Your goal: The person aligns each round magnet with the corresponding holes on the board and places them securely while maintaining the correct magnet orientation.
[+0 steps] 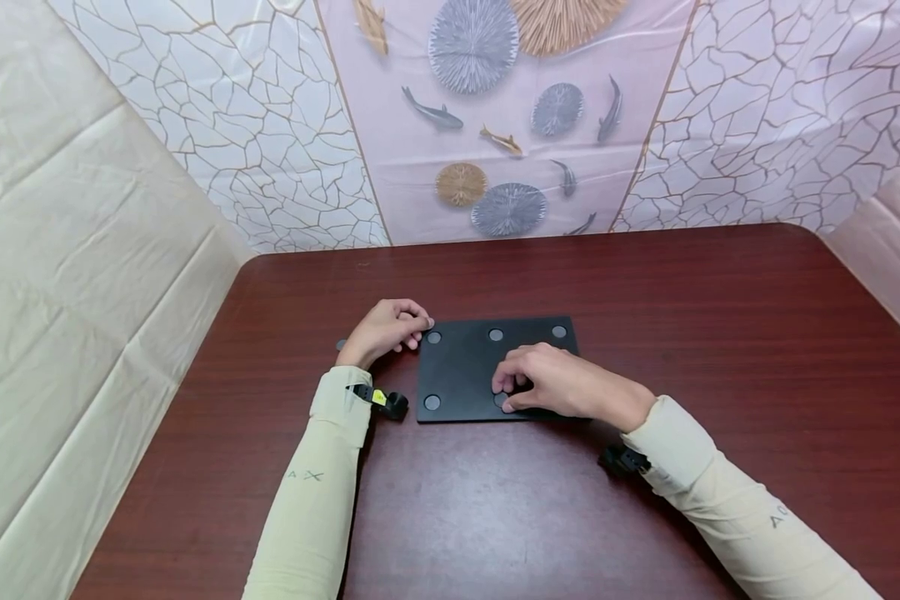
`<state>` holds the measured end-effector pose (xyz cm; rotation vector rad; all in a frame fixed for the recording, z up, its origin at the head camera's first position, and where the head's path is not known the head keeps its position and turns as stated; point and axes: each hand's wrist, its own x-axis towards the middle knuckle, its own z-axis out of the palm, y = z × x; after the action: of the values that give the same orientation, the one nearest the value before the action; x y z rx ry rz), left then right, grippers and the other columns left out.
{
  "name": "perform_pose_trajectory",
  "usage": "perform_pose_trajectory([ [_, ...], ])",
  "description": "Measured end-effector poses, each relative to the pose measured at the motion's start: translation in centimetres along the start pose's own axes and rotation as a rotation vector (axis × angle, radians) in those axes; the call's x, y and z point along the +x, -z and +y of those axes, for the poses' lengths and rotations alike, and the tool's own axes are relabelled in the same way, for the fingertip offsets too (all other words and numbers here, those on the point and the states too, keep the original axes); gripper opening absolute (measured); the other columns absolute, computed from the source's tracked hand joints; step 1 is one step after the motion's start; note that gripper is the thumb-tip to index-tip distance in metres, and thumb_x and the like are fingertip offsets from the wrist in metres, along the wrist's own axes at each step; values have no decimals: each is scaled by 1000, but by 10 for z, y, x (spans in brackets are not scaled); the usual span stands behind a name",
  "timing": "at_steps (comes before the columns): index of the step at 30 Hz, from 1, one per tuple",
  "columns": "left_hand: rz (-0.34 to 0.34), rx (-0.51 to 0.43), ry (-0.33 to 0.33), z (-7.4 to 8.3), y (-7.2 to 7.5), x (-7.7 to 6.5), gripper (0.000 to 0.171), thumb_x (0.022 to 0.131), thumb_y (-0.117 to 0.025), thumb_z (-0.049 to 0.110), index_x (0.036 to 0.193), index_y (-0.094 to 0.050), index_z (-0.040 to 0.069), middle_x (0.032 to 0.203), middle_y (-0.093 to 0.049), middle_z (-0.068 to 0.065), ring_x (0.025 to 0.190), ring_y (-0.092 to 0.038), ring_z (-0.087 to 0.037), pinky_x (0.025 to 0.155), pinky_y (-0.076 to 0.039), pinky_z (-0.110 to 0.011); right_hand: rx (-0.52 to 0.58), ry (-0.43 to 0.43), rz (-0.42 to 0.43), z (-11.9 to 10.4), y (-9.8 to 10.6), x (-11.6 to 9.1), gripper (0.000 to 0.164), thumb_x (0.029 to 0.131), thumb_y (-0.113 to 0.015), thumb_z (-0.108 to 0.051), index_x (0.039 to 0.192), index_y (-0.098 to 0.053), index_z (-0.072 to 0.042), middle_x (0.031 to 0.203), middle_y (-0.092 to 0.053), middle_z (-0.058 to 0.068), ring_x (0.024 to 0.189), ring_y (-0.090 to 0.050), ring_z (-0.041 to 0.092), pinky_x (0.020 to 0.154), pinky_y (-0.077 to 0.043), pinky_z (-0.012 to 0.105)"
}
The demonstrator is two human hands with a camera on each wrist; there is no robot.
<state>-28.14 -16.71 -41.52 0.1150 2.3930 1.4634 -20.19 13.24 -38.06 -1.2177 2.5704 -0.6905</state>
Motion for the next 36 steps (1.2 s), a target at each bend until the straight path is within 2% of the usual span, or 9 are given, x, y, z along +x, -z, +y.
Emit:
perform_pose_trajectory([
  [11, -5, -6, -7, 1, -2, 0, 15, 102, -69, 23, 108, -73, 9, 71, -66, 2, 63, -63, -11, 57, -46, -24, 39, 84, -35, 7, 9, -6, 20, 94, -80, -8, 115, -79, -10, 99, -70, -6, 85, -61, 3, 77, -57, 28],
  [16, -11, -3, -5, 0, -2, 1, 15, 103, -69, 23, 109, -74, 10, 71, -66, 1, 63, -63, -11, 58, -47, -24, 35, 64, -9, 10, 14, -7, 18, 96, -78, -9, 114, -78, -10, 103, -72, -3, 86, -64, 3, 78, -58, 29],
  [20, 0, 4, -2, -2, 0, 1, 15, 103, -69, 23, 108, -74, 11, 71, -66, 1, 63, -63, -12, 58, -47, -24, 39, 18, 27, 11, 19, -6, 18, 96, -79, -11, 114, -77, -10, 103, -71, -1, 86, -64, 5, 77, -58, 29],
  [28, 5, 11, -6, -2, 0, 1, 15, 103, -69, 23, 108, -75, 11, 71, -66, 2, 62, -63, -11, 58, -46, -24, 15, -50, 141, 16, 25, -8, 16, 96, -80, -15, 111, -78, -11, 102, -71, -2, 86, -63, 9, 79, -57, 38],
  [36, 8, 11, -1, -1, 0, 0, 15, 102, -69, 23, 108, -74, 10, 71, -66, 3, 63, -63, -11, 58, -46, -24, 4, -106, 275, 24, 32, -11, 12, 102, -72, -12, 110, -78, -7, 97, -69, -2, 85, -61, 13, 78, -53, 36],
])
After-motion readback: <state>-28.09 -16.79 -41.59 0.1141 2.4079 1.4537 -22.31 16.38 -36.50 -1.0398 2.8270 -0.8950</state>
